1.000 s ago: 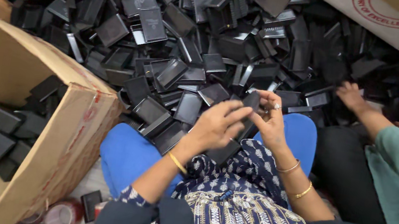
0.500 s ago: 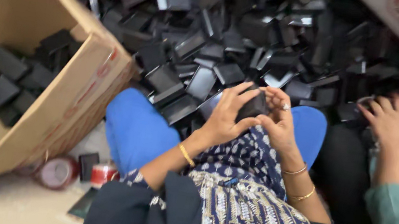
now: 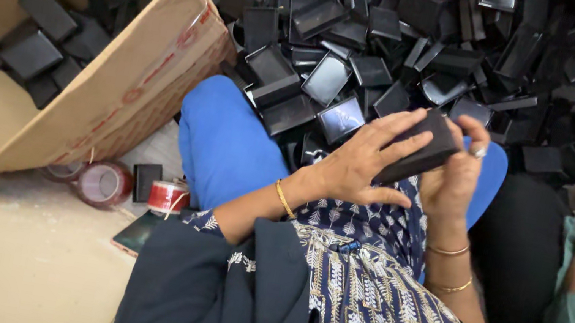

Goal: The person sits on the floor among a large pile of black plastic boxes, picks up boxes one at a time, opens and closes their lids, and places them into a nearby cardboard box. A second person sits nearby using a phone while the person continues sorting the boxes.

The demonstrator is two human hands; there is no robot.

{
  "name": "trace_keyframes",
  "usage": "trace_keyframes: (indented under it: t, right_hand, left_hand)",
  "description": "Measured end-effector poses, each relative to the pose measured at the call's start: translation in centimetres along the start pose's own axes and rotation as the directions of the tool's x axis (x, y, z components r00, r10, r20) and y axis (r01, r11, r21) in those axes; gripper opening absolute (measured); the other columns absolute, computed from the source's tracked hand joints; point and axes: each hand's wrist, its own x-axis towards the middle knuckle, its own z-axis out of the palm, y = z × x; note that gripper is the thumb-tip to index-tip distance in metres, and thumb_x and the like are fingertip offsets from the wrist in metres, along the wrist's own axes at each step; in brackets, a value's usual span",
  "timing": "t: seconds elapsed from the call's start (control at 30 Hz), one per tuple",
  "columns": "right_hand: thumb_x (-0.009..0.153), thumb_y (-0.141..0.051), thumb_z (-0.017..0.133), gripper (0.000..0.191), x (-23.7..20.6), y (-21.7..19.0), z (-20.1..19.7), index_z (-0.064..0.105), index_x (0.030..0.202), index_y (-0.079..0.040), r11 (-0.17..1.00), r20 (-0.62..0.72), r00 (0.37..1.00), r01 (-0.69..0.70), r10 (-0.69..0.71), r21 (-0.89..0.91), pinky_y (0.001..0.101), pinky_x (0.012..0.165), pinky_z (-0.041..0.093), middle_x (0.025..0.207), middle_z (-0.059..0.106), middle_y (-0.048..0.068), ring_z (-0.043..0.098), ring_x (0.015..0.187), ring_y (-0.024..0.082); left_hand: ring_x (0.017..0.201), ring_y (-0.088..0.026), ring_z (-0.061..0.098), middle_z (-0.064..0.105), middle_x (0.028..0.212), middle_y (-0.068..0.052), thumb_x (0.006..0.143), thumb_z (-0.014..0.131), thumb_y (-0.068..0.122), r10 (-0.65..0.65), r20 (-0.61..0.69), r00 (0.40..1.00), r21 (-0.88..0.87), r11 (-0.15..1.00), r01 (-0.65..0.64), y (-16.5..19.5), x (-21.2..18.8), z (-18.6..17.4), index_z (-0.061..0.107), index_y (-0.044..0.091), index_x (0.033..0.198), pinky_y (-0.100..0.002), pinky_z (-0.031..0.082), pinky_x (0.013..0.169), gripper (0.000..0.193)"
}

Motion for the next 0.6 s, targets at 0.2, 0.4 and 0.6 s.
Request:
trace_keyframes:
  t: [0.2,0.4,0.6]
  right_hand:
    - [0.108,-0.031,0.061,0.054,-2.3,-0.6,0.1,0.041,0.151,-0.006,0.969,-0.047,0.969,-0.238,0.242,0.073,0.0368,0.111,0.048,0.136,0.060,0.012,0.060,0.126,0.023]
    - [0.101,0.003,0.062,0.035,-4.3,1.4,-4.4,0.057,0.135,0.000,0.902,-0.109,0.994,-0.066,0.022,-0.427,0.0320,0.107,0.049,0.123,0.064,0.005,0.061,0.114,0.016]
    - [0.097,0.006,0.065,0.038,-3.8,5.0,-6.2,0.057,0.134,0.001,0.806,-0.132,0.981,-0.194,0.145,-0.559,0.0312,0.101,0.049,0.119,0.063,0.005,0.059,0.109,0.014]
  left_hand:
    - [0.135,-0.033,0.061,0.059,0.145,-0.015,0.095,0.075,0.013,-0.015,-0.097,0.995,0.052,0.998,0.020,1.0,-2.8,0.0,0.049,0.005,0.146,-0.040,0.052,0.111,0.058]
    - [0.101,-0.031,0.074,0.073,0.111,-0.014,0.094,0.077,0.013,-0.273,-0.095,0.957,-0.158,0.954,0.256,-0.3,-4.5,1.2,0.060,0.004,0.132,-0.037,0.059,0.086,0.042]
    - [0.092,-0.026,0.077,0.076,0.101,-0.014,0.090,0.075,0.014,-0.541,-0.041,0.840,-0.328,0.801,0.500,-3.5,-7.0,0.7,0.064,0.003,0.125,-0.035,0.059,0.082,0.039]
